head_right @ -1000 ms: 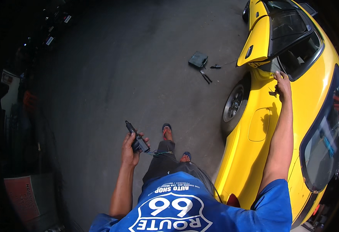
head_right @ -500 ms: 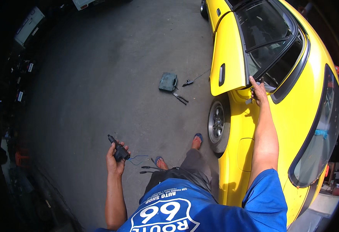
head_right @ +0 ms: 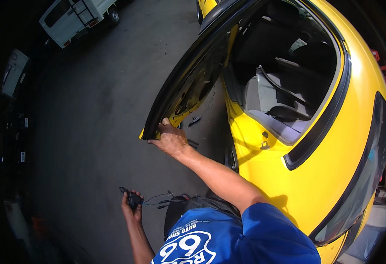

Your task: The person removes the floor mat and carpeting in the passenger footwell to access the wiring. They then route a wire through the door jamb and connect it to a small electronic module, likely part of a car audio or alarm system.

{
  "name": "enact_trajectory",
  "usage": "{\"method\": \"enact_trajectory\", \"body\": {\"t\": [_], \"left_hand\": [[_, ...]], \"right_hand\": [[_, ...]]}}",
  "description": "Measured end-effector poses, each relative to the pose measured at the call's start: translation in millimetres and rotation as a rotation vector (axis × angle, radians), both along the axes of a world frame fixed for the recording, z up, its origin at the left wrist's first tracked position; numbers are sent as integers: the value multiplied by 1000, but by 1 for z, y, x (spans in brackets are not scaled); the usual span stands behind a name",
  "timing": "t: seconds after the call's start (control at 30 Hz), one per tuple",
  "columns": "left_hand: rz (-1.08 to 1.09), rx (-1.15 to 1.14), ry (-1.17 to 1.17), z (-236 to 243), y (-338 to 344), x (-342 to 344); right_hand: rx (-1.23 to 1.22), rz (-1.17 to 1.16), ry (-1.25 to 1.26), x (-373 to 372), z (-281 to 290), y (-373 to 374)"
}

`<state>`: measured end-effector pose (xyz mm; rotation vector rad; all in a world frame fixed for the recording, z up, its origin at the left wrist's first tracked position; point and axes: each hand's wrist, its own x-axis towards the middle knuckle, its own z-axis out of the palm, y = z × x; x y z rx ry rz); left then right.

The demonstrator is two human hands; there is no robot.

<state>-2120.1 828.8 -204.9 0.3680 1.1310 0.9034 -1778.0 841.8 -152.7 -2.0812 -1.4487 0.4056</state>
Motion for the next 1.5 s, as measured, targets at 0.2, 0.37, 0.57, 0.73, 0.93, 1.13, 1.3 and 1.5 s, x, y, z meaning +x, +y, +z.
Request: {"method": "enact_trajectory", "body": {"t": [0.2, 0.37, 0.57, 0.73, 0.93, 1.13, 1.3, 1.5], "left_hand": [[256, -4, -37, 30, 67, 4], [395, -54, -193, 31, 124, 10], [420, -114, -229, 31, 160, 22], [539, -132, -178, 30, 167, 58], [636, -73, -203, 40, 195, 141], [865, -123, -254, 36, 164, 252], [1063, -161, -370, 12, 132, 297], [1132, -342, -511, -74, 114, 333]], "right_hand": [[319, 194, -20, 4, 55, 171], [260, 201, -178, 27, 106, 269], [144, 208, -318, 57, 153, 346], [119, 308, -400, 96, 177, 376], [126, 473, -291, 138, 197, 404], [-87, 811, -66, 175, 194, 389], [-779, 1234, 25, 190, 101, 328], [-1298, 1252, 451, 184, -42, 242]]}}
